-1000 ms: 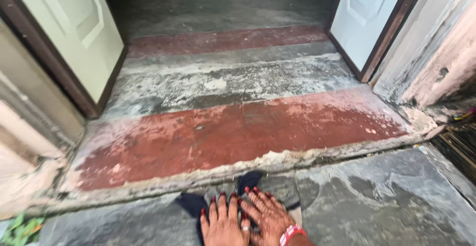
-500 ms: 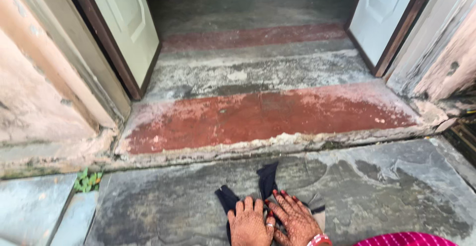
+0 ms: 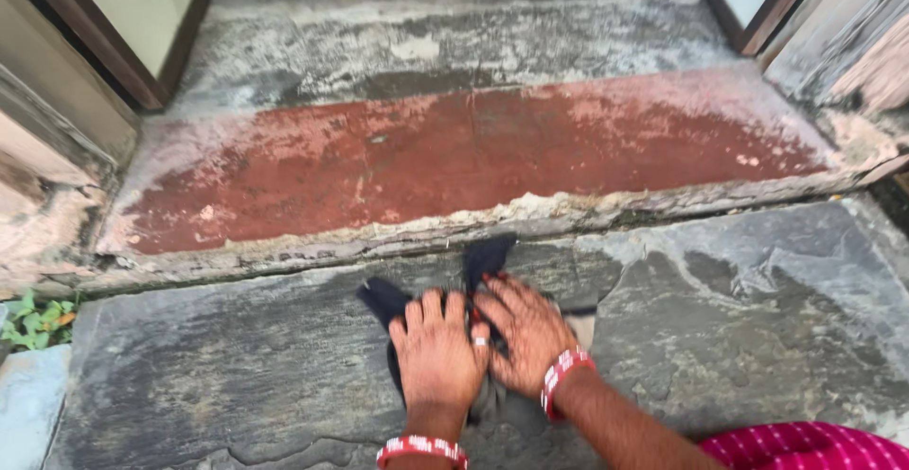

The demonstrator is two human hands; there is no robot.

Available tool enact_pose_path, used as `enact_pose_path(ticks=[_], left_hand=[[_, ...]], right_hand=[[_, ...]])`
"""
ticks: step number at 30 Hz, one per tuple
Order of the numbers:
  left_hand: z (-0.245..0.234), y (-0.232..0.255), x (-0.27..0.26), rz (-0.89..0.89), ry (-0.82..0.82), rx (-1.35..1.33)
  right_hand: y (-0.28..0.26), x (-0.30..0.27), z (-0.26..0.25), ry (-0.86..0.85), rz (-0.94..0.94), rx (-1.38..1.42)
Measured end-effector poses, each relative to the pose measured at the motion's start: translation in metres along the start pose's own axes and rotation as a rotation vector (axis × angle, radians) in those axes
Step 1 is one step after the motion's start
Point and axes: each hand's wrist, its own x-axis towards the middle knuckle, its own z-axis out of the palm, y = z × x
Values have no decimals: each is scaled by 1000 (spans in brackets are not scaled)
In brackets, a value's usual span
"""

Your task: The person wipes a stone doorstep and the floor using a dark cloth, moving the cloth repeatedly over the surfaces by hand.

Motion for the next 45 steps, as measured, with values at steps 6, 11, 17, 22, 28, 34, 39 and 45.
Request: enact_pose_path(ticks=[6, 11, 17, 22, 28, 34, 39, 45], left_hand=[[9, -8, 43, 7, 86, 28], [4, -6, 36, -14, 76, -2], [-1, 7, -26, -45, -61, 15], [-3, 17, -71, -10, -109, 0], [1, 20, -87, -37, -108, -1], [4, 20, -62, -75, -22, -7], [8, 12, -19, -74, 32, 2], [16, 1, 29, -51, 148, 29]], right_hand=[[18, 38, 13, -4, 65, -17], [0, 34, 0, -38, 141, -39], [-32, -21, -11, -93, 243, -4], [-50, -69, -16, -51, 230, -5], [-60, -82, -20, -98, 260, -15], [-52, -54, -23, -48, 219, -85], [-28, -14, -14, 11, 156, -75], [2, 29, 4, 33, 151, -109]])
